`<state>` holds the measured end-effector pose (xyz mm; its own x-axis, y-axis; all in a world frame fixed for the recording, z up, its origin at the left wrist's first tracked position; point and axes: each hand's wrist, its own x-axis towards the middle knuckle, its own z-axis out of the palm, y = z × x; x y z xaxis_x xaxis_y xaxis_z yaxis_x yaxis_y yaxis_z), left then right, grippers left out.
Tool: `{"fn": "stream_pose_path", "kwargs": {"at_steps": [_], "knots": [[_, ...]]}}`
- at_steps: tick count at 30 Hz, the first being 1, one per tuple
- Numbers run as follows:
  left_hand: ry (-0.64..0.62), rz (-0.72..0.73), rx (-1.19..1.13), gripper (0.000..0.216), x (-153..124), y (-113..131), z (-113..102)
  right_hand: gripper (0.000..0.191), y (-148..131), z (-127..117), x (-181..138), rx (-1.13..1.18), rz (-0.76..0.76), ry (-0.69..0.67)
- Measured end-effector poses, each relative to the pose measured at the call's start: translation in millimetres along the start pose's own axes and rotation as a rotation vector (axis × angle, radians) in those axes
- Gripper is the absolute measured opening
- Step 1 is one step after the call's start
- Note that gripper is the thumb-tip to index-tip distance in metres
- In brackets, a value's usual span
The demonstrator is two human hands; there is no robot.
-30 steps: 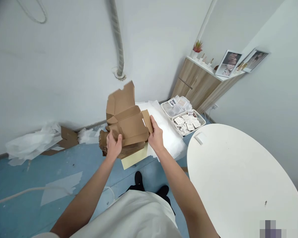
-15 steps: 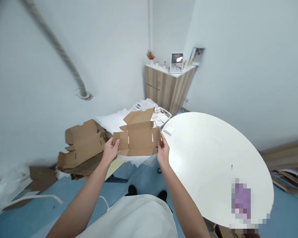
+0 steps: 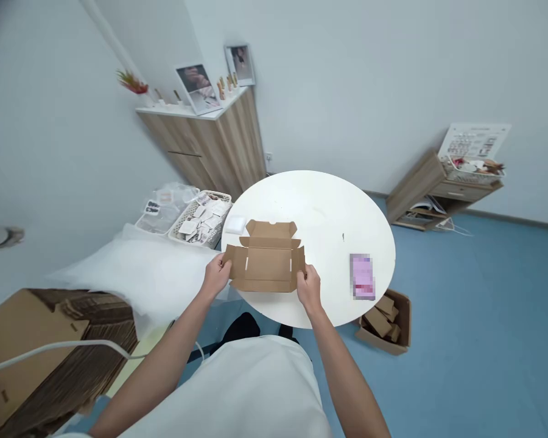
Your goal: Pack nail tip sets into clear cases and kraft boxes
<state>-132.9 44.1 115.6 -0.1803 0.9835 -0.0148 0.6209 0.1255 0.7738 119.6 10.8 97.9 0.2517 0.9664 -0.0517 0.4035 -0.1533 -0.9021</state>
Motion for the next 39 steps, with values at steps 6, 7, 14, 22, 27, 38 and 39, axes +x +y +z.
{"fn": "stream_pose_path", "kwargs": {"at_steps": [6, 7, 14, 22, 27, 38, 39], "knots": [[-0.194, 0.088, 0.089, 0.031, 10.3, -1.6, 41.2, 0.025, 38.5, -14.0, -5.3, -0.125, 0.078, 0.042], [-0.219, 0.099, 0.097, 0.031, 12.9, -3.2, 47.3, 0.028, 43.7, -15.3, -5.6, -0.139, 0.101, 0.053], [-0.379, 0.123, 0.042, 0.031, 34.6, -16.5, 82.9, 0.037, 68.2, -15.0, -5.8, -0.202, 0.279, 0.121], [-0.459, 0.116, -0.018, 0.039, 44.5, -35.9, 111.5, 0.042, 77.1, -10.7, -4.0, -0.204, 0.411, 0.236], [-0.438, 0.159, 0.082, 0.051, 40.5, -42.5, 112.8, 0.047, 88.8, -14.3, -5.3, -0.224, 0.446, 0.215], [-0.476, 0.617, 0.509, 0.052, -2.9, -8.1, 105.7, 0.049, 85.1, -44.9, 41.6, -0.565, 0.102, 0.069], [-0.502, 0.629, 0.537, 0.048, -5.1, -5.7, 108.9, 0.041, 82.2, -46.6, 51.5, -0.564, 0.104, -0.004]]}}
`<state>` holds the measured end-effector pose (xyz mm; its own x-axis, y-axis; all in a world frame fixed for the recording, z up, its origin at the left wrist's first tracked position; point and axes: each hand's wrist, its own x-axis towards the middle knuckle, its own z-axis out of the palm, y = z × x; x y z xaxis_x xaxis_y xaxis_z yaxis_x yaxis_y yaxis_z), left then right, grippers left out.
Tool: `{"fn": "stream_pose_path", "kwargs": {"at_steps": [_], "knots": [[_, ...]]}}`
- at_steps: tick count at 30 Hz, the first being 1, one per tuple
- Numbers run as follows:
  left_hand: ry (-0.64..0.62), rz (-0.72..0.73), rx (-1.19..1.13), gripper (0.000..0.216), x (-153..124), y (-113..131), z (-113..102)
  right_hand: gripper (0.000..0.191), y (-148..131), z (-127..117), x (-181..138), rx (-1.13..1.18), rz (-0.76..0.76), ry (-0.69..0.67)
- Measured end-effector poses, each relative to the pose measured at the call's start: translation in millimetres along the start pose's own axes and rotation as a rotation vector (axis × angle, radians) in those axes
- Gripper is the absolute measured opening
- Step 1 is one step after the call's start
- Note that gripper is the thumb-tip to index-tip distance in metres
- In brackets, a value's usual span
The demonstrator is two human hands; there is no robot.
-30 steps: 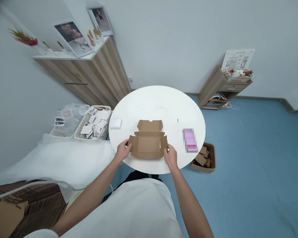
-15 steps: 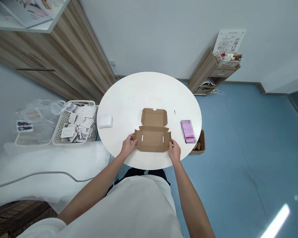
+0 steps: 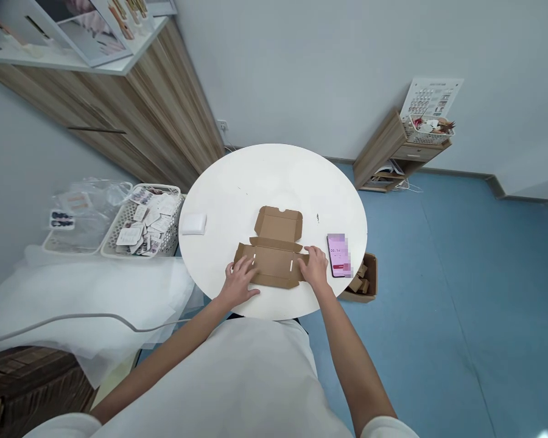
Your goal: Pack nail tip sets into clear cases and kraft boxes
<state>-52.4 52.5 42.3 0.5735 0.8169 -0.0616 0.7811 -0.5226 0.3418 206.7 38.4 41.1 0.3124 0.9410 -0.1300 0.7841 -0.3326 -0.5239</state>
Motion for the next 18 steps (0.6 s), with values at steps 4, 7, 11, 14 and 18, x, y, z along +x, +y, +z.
{"fn": "stream_pose_path", "kwargs": {"at_steps": [4, 7, 11, 14, 18], "knots": [[-0.054, -0.030, 0.054, 0.029, 6.9, 8.4, 9.4, 0.031, -5.4, -3.7, 37.2, 0.079, -0.005, -0.262], [-0.065, -0.063, 0.050, 0.019, 9.9, 9.8, 16.6, 0.035, -4.2, 3.2, 56.8, 0.202, 0.018, -0.390], [-0.087, -0.122, 0.032, 0.021, 9.0, 10.8, 24.7, 0.043, -0.8, 16.2, 67.7, 0.320, 0.057, -0.442], [-0.099, -0.139, 0.045, 0.024, 5.3, 11.7, 30.2, 0.045, -0.3, 23.5, 67.3, 0.324, 0.042, -0.417], [-0.108, -0.144, 0.083, 0.031, -1.3, 12.4, 34.6, 0.042, -3.2, 29.6, 60.6, 0.261, -0.034, -0.377]]}}
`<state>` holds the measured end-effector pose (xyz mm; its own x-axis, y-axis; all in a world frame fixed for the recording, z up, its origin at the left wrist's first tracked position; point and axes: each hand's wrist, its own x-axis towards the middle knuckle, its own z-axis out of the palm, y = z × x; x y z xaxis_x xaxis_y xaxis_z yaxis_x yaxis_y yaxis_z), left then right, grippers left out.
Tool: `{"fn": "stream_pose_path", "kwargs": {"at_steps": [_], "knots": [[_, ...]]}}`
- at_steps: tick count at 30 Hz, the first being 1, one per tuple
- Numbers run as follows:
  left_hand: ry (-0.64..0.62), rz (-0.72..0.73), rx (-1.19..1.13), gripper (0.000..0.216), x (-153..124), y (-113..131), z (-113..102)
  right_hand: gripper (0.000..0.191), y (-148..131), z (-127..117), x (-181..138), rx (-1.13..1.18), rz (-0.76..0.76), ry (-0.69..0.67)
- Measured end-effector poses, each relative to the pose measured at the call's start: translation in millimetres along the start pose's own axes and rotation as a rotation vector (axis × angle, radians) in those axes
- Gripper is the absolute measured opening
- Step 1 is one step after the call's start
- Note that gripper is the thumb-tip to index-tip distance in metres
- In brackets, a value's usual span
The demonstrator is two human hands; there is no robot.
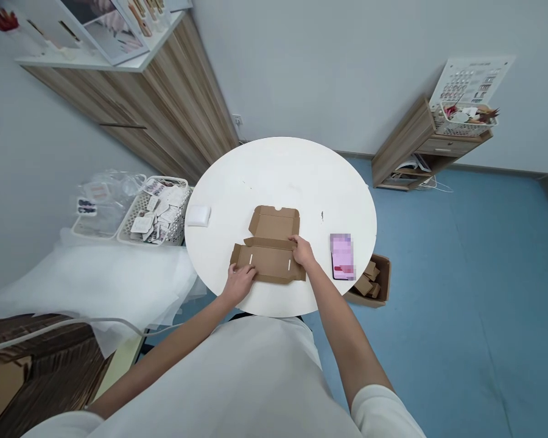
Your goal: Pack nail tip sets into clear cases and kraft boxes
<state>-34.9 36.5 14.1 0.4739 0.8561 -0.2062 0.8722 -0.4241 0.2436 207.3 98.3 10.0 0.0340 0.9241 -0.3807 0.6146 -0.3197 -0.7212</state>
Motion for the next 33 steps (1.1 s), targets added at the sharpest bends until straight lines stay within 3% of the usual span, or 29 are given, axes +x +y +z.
{"fn": "stream_pose_path", "kwargs": {"at_steps": [4, 7, 11, 14, 21, 23, 25, 27, 29, 33], "knots": [[0.019, -0.031, 0.050, 0.042, 0.9, 0.1, -6.1, 0.042, -1.2, 7.3, -7.6, -0.099, -0.098, 0.081], [0.037, -0.025, 0.120, 0.064, 11.7, 1.0, -18.0, 0.041, 0.7, 9.9, -13.0, -0.184, -0.183, 0.125], [-0.030, 0.041, 0.194, 0.101, 34.5, 0.5, -32.7, 0.038, 5.3, 11.7, -17.0, -0.271, -0.219, 0.137], [-0.091, 0.098, 0.224, 0.115, 48.3, -2.6, -37.4, 0.036, 6.7, 13.6, -17.5, -0.292, -0.231, 0.132], [-0.055, 0.156, 0.202, 0.107, 49.0, -7.2, -32.5, 0.034, 4.0, 14.0, -29.9, -0.369, -0.291, 0.156], [-0.031, 0.144, 0.188, 0.101, 44.3, -6.3, -30.5, 0.031, 2.2, 13.3, -41.5, -0.391, -0.289, 0.263], [-0.014, 0.130, 0.169, 0.096, 39.7, -5.1, -28.9, 0.043, -1.7, 13.5, -53.5, -0.414, -0.287, 0.377], [0.001, 0.121, 0.149, 0.092, 35.9, -4.2, -27.9, 0.064, -8.0, 15.4, -61.5, -0.470, -0.368, 0.297], [0.015, 0.114, 0.132, 0.088, 33.7, -3.9, -27.8, 0.082, -15.3, 19.6, -63.4, -0.556, -0.448, 0.111], [0.024, 0.117, 0.087, 0.086, 33.4, -4.4, -31.7, 0.104, -25.0, 31.5, -55.0, -0.678, -0.382, -0.110]]}}
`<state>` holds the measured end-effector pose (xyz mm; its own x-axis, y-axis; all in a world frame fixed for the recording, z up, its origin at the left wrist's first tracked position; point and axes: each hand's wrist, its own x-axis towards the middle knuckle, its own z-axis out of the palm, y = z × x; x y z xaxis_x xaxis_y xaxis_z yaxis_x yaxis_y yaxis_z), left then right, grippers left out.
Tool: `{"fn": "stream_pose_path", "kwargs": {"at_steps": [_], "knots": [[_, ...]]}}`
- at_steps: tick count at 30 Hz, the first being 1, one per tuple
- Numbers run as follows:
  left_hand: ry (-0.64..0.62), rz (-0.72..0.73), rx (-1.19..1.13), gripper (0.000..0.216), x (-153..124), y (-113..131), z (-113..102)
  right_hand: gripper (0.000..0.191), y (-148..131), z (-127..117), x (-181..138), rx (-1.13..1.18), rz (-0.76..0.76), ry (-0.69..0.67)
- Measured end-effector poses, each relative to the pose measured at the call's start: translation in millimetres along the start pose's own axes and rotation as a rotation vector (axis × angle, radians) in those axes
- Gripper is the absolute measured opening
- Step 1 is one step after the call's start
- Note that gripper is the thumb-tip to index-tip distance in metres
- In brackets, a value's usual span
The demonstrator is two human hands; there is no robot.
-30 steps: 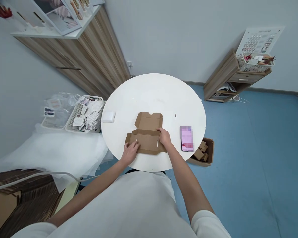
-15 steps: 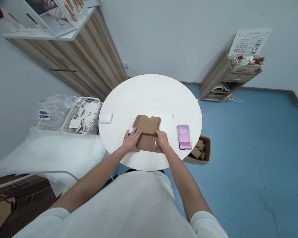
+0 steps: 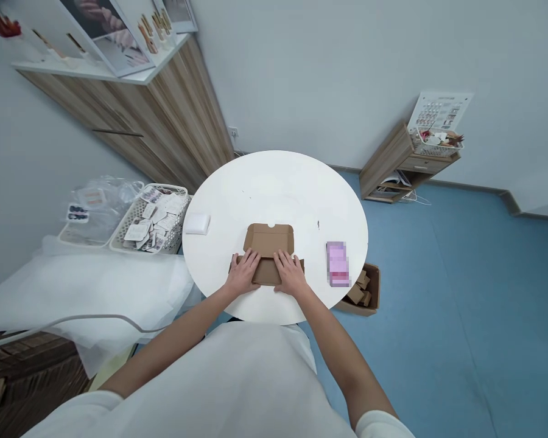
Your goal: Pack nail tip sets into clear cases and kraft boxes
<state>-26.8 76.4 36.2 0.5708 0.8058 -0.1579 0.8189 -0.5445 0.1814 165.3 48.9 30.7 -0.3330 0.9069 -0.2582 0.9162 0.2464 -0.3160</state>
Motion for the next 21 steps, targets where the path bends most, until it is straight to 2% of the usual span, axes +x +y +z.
{"fn": "stream_pose_path", "kwargs": {"at_steps": [4, 6, 10, 12, 15, 21], "knots": [[0.015, -0.010, -0.047, 0.089, -5.0, -4.7, -5.2, 0.106, -1.4, 7.7, 7.7, 0.057, 0.066, -0.076], [0.054, -0.088, -0.076, 0.095, -14.3, -10.3, -3.3, 0.108, -0.9, 11.3, 8.1, 0.111, 0.064, -0.068], [0.143, -0.540, -0.280, 0.099, -42.3, -28.7, 15.4, 0.108, -2.7, 18.2, 7.7, 0.198, 0.030, -0.024], [0.149, -0.625, -0.500, 0.089, -53.4, -39.3, 27.6, 0.107, -5.9, 21.9, 8.7, 0.225, 0.029, -0.014], [0.162, -0.606, -0.764, 0.068, -58.0, -52.5, 39.2, 0.107, -12.4, 26.6, 11.2, 0.247, 0.030, -0.009], [0.214, -0.676, -0.884, 0.033, -42.5, -62.4, 29.4, 0.107, -22.3, 27.7, 14.3, 0.270, 0.054, -0.009]]}}
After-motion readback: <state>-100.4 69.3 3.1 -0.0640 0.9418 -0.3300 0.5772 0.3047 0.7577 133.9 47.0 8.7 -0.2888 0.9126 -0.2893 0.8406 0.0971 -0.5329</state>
